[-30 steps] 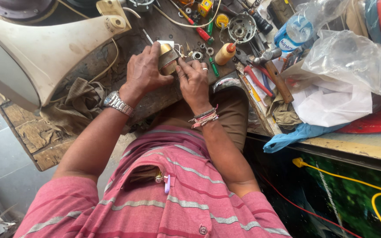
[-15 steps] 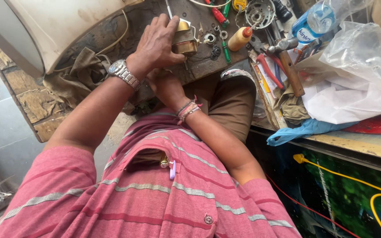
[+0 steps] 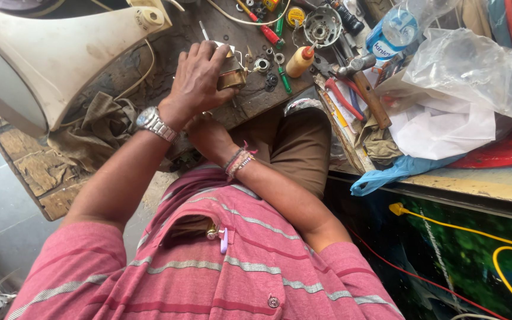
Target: The person sits at a cluttered workbench and repairs a cylindrical electrical component, likely a motor or generator. They use a screwdriver to adjust parts, a hammer to tap the shaft, and a cloth to wipe the component, then reassemble small parts by hand.
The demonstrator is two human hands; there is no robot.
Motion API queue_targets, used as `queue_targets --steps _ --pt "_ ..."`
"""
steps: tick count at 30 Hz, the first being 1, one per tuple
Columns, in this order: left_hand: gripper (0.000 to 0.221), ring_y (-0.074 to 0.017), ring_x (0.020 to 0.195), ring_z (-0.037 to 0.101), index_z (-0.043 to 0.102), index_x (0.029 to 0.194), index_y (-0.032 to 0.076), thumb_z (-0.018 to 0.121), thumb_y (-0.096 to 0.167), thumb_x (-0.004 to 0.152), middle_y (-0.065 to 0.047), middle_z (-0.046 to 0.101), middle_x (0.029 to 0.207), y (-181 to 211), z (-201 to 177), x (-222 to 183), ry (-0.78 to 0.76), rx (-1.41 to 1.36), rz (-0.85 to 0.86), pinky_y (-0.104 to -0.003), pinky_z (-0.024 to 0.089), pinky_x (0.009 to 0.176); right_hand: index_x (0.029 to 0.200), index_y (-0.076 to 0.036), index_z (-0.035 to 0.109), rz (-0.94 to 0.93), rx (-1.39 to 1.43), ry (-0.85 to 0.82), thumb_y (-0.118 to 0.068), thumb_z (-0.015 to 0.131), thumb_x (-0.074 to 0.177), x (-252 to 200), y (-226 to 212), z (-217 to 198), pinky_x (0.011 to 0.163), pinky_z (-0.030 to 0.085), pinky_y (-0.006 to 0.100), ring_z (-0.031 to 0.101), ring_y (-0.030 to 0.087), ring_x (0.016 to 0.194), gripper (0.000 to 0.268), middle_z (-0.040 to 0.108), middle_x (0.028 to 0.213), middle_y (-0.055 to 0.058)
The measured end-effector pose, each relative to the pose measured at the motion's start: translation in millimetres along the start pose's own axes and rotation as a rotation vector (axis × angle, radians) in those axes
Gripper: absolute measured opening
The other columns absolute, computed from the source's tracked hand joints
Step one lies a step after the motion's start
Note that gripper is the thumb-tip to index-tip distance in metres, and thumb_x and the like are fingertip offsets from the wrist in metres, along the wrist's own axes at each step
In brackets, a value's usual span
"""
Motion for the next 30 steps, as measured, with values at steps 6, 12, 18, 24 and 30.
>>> queue_targets --steps 6,12,18,24,30 --pt "0.067 -0.0372 0.121 0.049 0.061 0.127 0.007 0.09 0.039 0.077 -0.021 0.055 0.129 9.5 14.7 -8.8 0.318 -0.053 -0.092 -0.05 0.039 0.097 0.099 -0.003 0.068 0.105 0.306 -0.004 -0.013 0.071 0.088 -41.0 42.4 -78.7 0.081 0.055 0.046 0.068 0.035 0.087 0.016 0.069 0.092 0.018" --pt "0.044 -0.0316 0.118 0.053 0.063 0.116 0.012 0.086 0.026 0.081 -0.012 0.058 0.124 5.8 31.1 1.3 0.417 -0.162 -0.159 -0.047 0.04 0.101 0.111 -0.004 0.076 0.506 0.979 0.23 -0.01 0.074 0.095 -43.8 125.1 -185.2 0.065 0.058 0.025 0.069 0.01 0.072 0.016 0.075 0.095 0.007" --pt "0.04 -0.0294 0.107 0.054 0.06 0.107 0.007 0.084 0.023 0.079 -0.01 0.057 0.112 -2.6 27.9 2.7 0.384 -0.28 -0.18 -0.044 0.043 0.093 0.104 -0.007 0.079 0.487 0.769 0.327 -0.01 0.079 0.091 35.6 182.0 -201.1 0.065 0.057 0.024 0.07 0.008 0.073 0.014 0.079 0.09 0.004" --pt "0.038 -0.0282 0.105 0.053 0.059 0.107 0.007 0.084 0.021 0.081 -0.009 0.056 0.11 -2.3 30.2 4.9 0.392 -0.243 -0.16 -0.044 0.043 0.09 0.095 -0.007 0.082 0.447 0.843 -0.091 -0.008 0.084 0.082 83.5 194.7 -159.1 0.073 0.059 0.025 0.074 0.008 0.078 0.013 0.08 0.088 0.003" --pt "0.044 -0.03 0.103 0.052 0.059 0.108 0.005 0.085 0.024 0.078 -0.01 0.055 0.107 -4.4 31.0 5.4 0.38 -0.275 -0.172 -0.046 0.042 0.088 0.097 -0.005 0.081 0.491 1.034 -0.255 -0.004 0.083 0.083 81.1 192.4 -148.2 0.059 0.049 0.023 0.062 0.005 0.067 0.015 0.077 0.083 0.002"
Point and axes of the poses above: each hand's wrist, its own x-axis towards the middle knuckle, its own z-axis out of the palm, y = z × x, the point moved 6 cm from there along x, towards the middle knuckle
